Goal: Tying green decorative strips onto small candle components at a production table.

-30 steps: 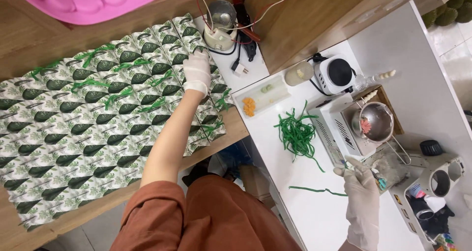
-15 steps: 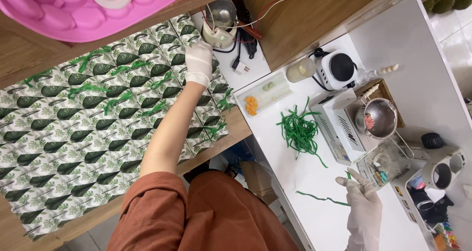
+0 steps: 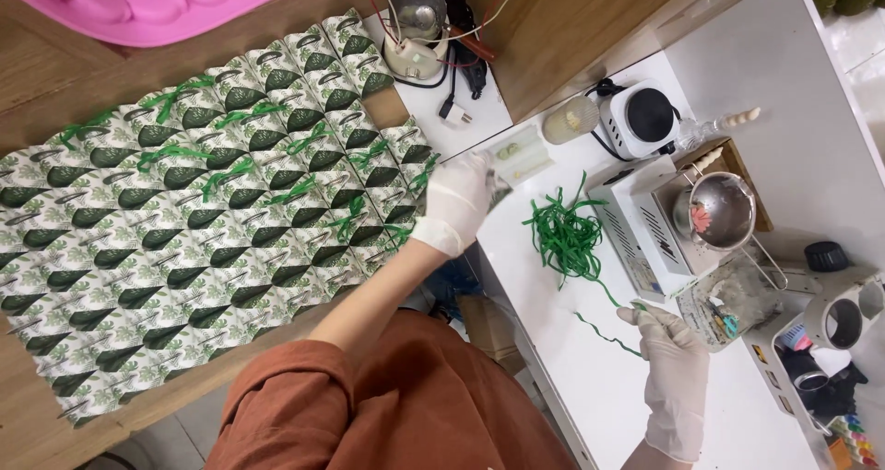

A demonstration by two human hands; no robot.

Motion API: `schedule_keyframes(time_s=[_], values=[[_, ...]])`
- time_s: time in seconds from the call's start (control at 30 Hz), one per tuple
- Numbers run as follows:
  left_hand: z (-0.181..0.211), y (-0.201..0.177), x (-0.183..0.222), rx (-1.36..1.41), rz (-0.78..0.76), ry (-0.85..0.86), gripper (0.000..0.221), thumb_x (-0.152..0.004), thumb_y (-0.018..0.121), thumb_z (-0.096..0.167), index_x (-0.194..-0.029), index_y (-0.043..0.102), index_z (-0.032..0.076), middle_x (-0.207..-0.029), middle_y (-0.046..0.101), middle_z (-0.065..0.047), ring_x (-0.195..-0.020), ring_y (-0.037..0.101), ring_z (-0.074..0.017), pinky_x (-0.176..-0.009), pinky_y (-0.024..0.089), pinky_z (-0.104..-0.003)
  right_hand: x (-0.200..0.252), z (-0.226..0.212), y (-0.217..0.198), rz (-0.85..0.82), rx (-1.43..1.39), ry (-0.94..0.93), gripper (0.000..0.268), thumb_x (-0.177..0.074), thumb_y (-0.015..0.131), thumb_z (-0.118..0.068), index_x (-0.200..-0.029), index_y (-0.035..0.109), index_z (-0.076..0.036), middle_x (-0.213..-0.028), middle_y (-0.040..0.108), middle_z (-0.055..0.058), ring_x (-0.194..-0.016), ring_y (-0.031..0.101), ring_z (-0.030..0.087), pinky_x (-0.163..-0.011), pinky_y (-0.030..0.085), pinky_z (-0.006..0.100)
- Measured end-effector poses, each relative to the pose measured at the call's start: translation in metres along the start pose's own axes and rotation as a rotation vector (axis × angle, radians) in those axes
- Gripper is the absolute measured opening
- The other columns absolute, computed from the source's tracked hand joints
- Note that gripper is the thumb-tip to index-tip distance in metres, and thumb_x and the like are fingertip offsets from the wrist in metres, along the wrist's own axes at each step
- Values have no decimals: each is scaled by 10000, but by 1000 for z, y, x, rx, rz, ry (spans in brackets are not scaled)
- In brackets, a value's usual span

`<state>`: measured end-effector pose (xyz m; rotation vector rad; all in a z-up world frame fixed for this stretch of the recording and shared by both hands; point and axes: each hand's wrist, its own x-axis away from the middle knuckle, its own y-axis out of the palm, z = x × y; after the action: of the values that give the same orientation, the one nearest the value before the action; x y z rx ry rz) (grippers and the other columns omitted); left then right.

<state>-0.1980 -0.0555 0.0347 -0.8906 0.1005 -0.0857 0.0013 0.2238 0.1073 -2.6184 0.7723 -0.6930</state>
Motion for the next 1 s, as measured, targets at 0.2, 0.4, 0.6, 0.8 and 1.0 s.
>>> schedule_keyframes(time_s=[0.2,0.4,0.6,0.8,1.0], values=[[12,76,68,302,-196,-102,245,-875,641,149,-1111,668,89,-941,728,-172,-846,713,-350,-771,553,-458,-12,20,8,-39,49,-58,207,-985,633,-94,-1129,710,33,-943,762,59,-845,572,46,-801,436,190],[22,133,83,260,-227,-160,145,-920,664,147,-1045,683,76,-986,714,-177,-892,697,-373,-784,542,-456,-25,40,33,-164,-13,40,195,-912,688,-90,-1063,724,27,-905,758,81,-848,667,116,-803,507,243],[21,173,88,436,-264,-247,300,-887,734,165,-1156,663,54,-962,720,-171,-889,690,-352,-797,535,-426,-51,70,46,-238,37,-120,173,-893,752,-119,-996,755,20,-927,729,63,-825,624,105,-748,515,240],[10,185,111,608,-285,-209,472,-831,728,75,-1283,595,42,-1010,713,-138,-883,722,-272,-780,566,-357,-65,71,57,-271,117,-38,199,-866,745,-163,-1016,759,-33,-925,766,62,-788,667,115,-690,578,291],[15,153,128,345,-180,-148,340,-902,721,87,-1235,658,63,-1068,702,-131,-892,707,-279,-786,554,-374,-99,104,71,-250,317,-241,196,-863,784,-217,-944,783,-38,-902,781,107,-783,718,157,-779,558,296]])
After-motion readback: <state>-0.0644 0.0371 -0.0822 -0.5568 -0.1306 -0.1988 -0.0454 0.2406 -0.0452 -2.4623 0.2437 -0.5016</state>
